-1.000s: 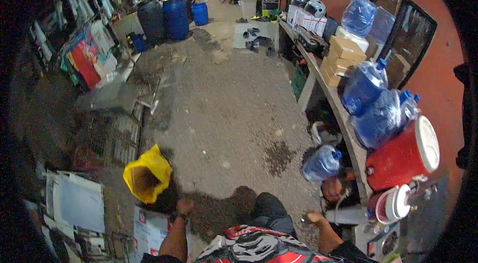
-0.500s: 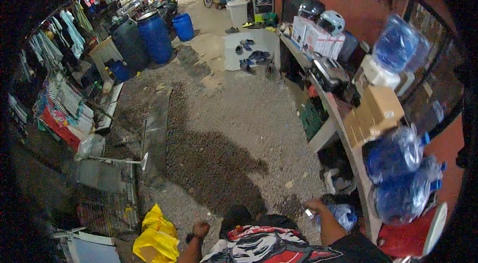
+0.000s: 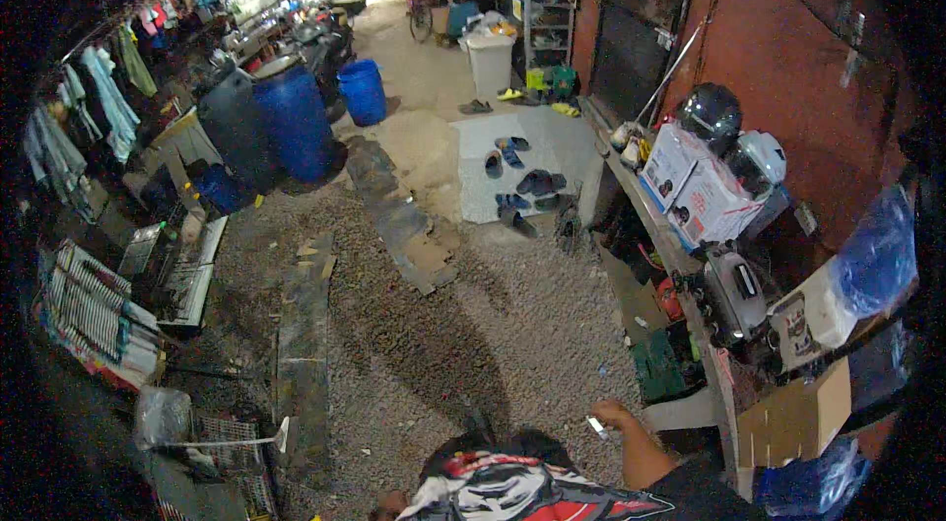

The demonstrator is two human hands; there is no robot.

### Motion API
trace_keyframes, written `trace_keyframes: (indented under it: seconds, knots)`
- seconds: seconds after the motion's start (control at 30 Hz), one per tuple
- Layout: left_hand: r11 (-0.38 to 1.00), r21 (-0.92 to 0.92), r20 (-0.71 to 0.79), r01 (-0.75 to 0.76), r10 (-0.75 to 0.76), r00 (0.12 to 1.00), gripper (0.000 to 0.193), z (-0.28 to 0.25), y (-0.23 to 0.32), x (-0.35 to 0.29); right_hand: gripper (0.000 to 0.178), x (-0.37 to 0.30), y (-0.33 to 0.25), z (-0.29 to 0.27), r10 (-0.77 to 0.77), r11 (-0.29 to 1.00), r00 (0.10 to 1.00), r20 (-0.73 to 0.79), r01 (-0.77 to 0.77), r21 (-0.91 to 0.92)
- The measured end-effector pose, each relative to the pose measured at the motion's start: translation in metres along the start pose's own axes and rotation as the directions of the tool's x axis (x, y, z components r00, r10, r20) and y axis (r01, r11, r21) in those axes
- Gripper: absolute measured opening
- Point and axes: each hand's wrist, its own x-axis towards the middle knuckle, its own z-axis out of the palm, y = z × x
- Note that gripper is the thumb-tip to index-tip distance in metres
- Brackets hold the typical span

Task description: The person hammers a small metal bracket on a workbench, then walks to a large metal frame on the floor and fits the bracket into a joint. The person adjusts the bracket by hand to secure it in place.

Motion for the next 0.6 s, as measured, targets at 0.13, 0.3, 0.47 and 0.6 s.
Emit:
trace_keyframes:
  seconds: [0.13,0.3,0.47,0.6]
  knots:
    - [0.930,0.323,-0.237,-0.173,0.256,0.937,0.023,-0.194,0.082,0.181,0.021,0.064,-0.086,-0.036,0.112,0.984,0.978,0.177,-0.134,0.118]
    - [0.834,-0.324,-0.474,-0.446,0.265,0.840,0.018,-0.449,0.316,0.375,0.022,0.184,-0.070,-0.083,0.292,0.922,0.901,0.321,-0.355,0.157]
    - [0.738,-0.529,-0.479,-0.420,0.149,0.865,0.015,-0.506,0.466,0.477,0.021,0.340,-0.104,-0.197,0.318,0.918,0.916,0.244,-0.362,0.162]
    - [0.932,-0.067,-0.236,-0.355,0.331,0.914,0.017,-0.470,0.433,0.542,0.029,0.498,-0.208,-0.359,-0.001,0.937,0.982,-0.191,0.067,0.343]
